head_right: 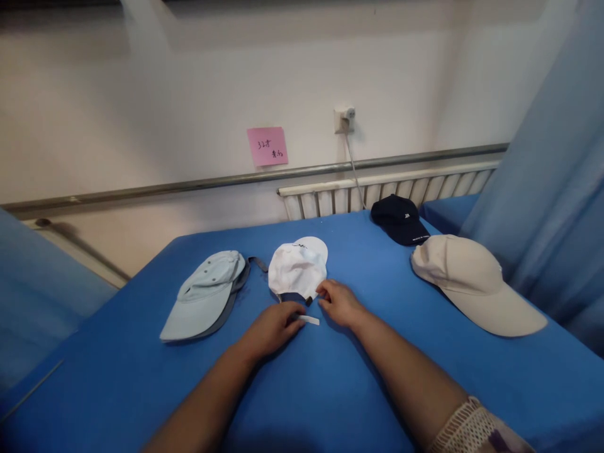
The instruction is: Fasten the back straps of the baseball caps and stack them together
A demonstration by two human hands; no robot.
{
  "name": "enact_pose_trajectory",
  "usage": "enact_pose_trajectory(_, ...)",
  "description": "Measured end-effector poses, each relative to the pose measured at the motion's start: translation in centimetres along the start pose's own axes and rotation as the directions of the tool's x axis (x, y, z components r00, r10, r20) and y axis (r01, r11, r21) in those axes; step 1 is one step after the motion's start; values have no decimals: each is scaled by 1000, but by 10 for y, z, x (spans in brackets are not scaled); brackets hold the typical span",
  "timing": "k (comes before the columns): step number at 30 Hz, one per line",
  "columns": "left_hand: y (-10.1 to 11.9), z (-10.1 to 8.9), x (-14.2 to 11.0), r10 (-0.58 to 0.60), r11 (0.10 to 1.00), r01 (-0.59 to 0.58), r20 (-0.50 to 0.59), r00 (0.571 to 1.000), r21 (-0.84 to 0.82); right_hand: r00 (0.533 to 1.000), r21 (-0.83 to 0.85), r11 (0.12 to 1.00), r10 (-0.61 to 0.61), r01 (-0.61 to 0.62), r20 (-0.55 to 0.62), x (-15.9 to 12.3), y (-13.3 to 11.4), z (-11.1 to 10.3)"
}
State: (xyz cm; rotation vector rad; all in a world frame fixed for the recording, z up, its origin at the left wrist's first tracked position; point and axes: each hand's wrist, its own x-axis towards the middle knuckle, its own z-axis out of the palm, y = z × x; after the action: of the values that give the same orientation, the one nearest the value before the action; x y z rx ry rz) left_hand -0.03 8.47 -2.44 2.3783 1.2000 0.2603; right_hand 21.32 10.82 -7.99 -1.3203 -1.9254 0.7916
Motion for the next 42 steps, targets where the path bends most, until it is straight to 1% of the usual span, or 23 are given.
enact_pose_trajectory(3, 6, 7, -1, 46, 999, -46, 34, 998, -4, 1000, -69, 997, -17, 16, -20, 1, -6, 10)
enact_pose_trajectory(5, 4, 9, 0, 42, 999, -42, 26, 999, 1, 999, -119, 993, -24, 20, -31, 1, -10, 16)
enact_pose_trajectory(8, -2, 9, 4, -34, 999, 34, -29, 999, 11, 999, -167, 985, -48, 43, -24, 0, -15, 20)
enact_pose_trajectory(12, -7, 8, 6, -134, 991, 135, -114, 984, 1, 998, -181, 981, -67, 65, -7, -1, -17, 18)
enact_pose_trajectory(18, -8, 7, 4, -225, 974, 228, -175, 959, -6, 997, -137, 988, -69, 63, -36, -2, -15, 16)
enact_pose_trajectory(21, -9, 6, 5, -281, 959, 283, -181, 942, -18, 998, -108, 993, -53, 50, -27, -3, -12, 18)
enact_pose_trajectory(24, -11, 6, 6, -286, 958, 284, -172, 943, -35, 999, -84, 996, -33, 31, -26, -2, -11, 19)
enact_pose_trajectory(29, -11, 7, 7, -305, 952, 304, -167, 937, -36, 998, -103, 993, -53, 50, -29, 0, -13, 20)
enact_pose_trajectory(37, -12, 8, 8, -324, 946, 319, -198, 925, -58, 1000, -78, 997, 5, -7, -28, -5, -17, 24)
enact_pose_trajectory(42, -13, 9, 8, -312, 950, 303, -203, 928, -77, 999, -137, 990, 18, -22, -31, -7, -22, 26)
